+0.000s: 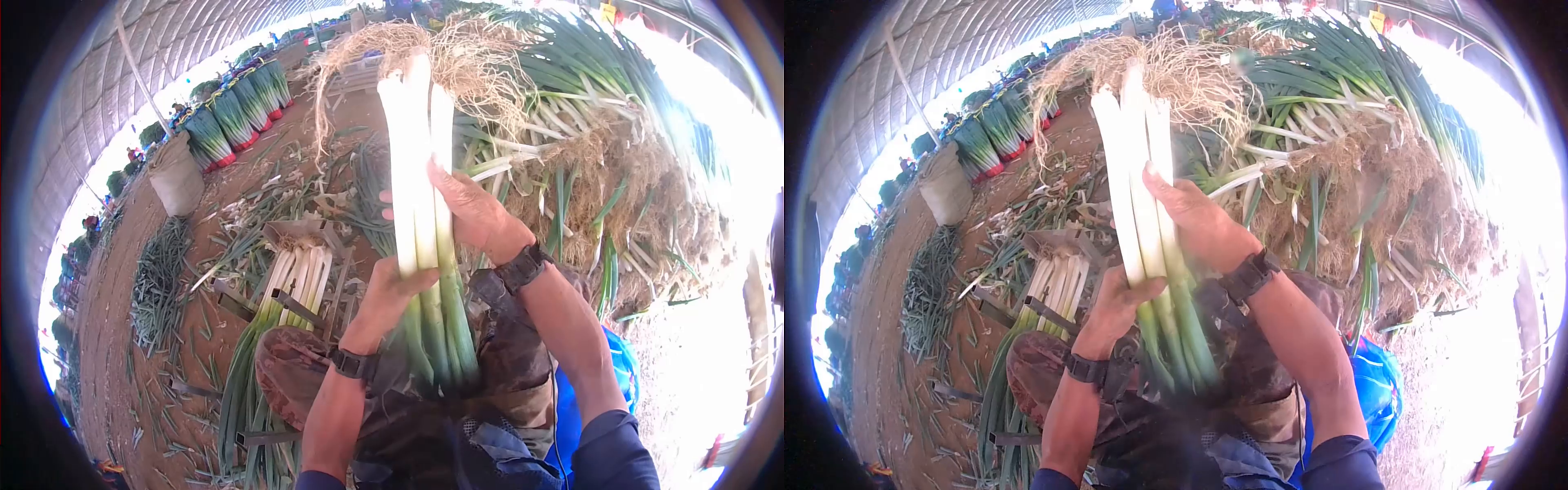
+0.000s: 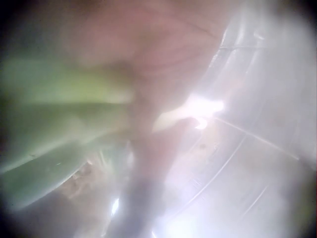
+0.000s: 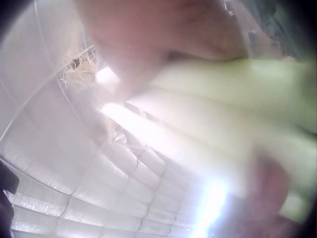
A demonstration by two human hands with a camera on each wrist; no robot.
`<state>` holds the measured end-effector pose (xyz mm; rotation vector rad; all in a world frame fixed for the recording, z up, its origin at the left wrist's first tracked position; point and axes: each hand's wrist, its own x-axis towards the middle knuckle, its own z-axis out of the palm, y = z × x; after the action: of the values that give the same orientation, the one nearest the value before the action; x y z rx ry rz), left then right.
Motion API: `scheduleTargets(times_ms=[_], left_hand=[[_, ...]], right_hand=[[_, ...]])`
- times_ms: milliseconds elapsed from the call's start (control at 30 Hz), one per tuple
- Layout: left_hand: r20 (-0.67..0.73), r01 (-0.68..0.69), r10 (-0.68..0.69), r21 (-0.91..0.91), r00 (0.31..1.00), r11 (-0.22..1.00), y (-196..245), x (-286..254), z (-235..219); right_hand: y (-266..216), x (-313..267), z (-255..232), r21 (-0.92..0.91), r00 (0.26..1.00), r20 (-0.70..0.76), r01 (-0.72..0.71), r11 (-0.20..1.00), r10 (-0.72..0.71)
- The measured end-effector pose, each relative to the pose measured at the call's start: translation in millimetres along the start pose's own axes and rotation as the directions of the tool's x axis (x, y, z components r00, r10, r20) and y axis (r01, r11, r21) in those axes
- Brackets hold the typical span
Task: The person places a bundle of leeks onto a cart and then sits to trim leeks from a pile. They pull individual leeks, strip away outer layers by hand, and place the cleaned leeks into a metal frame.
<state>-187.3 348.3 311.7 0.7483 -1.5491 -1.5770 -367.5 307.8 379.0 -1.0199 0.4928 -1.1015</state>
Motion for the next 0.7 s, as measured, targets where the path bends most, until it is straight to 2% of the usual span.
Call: scheduleTargets(times_ms=[133,200,233,267,300,333,500,567,600,667,700], left_hand=[[0.015,0.009,-0.009,0.002,1.000,1.000,3.4,-4.4,4.8],[-0.005,-0.017,0.018,0.113,1.000,0.993,5.3,-4.9,4.6],[-0.004,-0.054,0.054,0.077,0.999,0.996,8.7,-5.6,5.6],[-0.007,-0.031,0.032,0.069,0.999,0.997,9.9,-5.1,7.6],[-0.005,-0.053,0.053,0.051,0.999,0.997,11.0,-3.3,9.6],[-0.004,-0.079,0.079,0.036,0.997,0.996,12.9,-3.0,11.6],[-0.029,-0.045,0.043,-0.066,0.999,0.997,15.9,-7.5,23.6],[0.038,-0.233,0.234,-0.008,0.972,0.972,16.8,-5.3,23.3],[0.041,-0.229,0.229,-0.010,0.973,0.973,20.2,-7.3,22.4],[0.046,-0.161,0.172,-0.184,0.984,0.970,33.0,-11.1,23.6],[0.023,-0.147,0.153,-0.157,0.988,0.977,40.6,-12.2,25.9]], right_hand=[[-6.9,-7.0,4.6,-0.071,0.998,0.030,0.053,0.996,-0.051],[-5.2,-8.4,4.4,-0.095,0.998,0.030,0.054,0.994,-0.052],[-5.4,-6.2,3.6,-0.165,0.995,0.030,0.104,0.981,-0.100],[-4.7,-7.3,5.6,-0.238,0.988,0.034,0.151,0.959,-0.148],[-6.4,-10.6,15.1,-0.130,0.989,-0.013,0.144,0.981,-0.147],[-8.1,-13.8,20.9,-0.124,0.990,-0.018,0.133,0.983,-0.137],[-25.9,-23.7,40.1,-0.219,0.984,0.077,0.172,0.960,-0.159],[-28.9,-26.7,48.3,-0.228,0.982,0.095,0.182,0.957,-0.164],[-28.1,-25.6,53.6,-0.216,0.978,0.114,0.198,0.956,-0.177],[-28.6,-24.0,59.2,-0.199,0.974,0.121,0.212,0.957,-0.190],[-28.0,-21.9,60.6,-0.197,0.970,0.148,0.220,0.955,-0.193]])
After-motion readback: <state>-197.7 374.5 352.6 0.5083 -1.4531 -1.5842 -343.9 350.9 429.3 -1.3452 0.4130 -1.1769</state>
